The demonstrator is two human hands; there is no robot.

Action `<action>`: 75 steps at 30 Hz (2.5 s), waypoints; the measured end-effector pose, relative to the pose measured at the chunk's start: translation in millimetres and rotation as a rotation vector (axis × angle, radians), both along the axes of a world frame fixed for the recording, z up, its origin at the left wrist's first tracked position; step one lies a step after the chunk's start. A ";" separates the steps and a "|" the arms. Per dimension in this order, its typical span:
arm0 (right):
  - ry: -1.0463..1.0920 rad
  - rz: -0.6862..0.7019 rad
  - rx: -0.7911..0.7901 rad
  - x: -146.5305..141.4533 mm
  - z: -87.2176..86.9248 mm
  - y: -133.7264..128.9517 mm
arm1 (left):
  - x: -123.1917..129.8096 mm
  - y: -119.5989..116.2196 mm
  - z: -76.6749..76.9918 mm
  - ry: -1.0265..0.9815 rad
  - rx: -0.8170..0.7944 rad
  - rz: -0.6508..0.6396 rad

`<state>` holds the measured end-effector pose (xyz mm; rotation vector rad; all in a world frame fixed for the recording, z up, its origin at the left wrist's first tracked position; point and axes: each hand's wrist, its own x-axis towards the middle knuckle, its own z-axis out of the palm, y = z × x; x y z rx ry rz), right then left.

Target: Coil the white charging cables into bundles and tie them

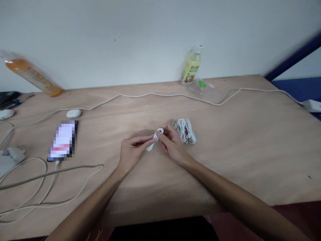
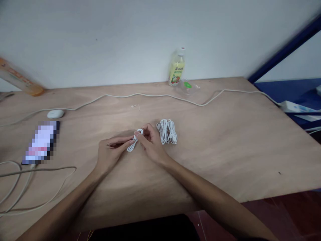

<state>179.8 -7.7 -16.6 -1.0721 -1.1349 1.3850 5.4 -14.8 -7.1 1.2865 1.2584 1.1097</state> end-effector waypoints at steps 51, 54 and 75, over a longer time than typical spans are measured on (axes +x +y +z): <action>0.063 0.035 0.002 0.8 -3.0 0.1 | -13.6 -6.3 -16.1 0.676 0.940 -0.207; 0.065 0.029 0.015 0.9 -2.8 -0.3 | -10.5 -7.4 -16.0 0.591 0.861 -0.180; 0.024 0.033 0.060 0.8 -1.3 -2.7 | -2.2 -5.8 -3.7 0.457 0.597 -0.041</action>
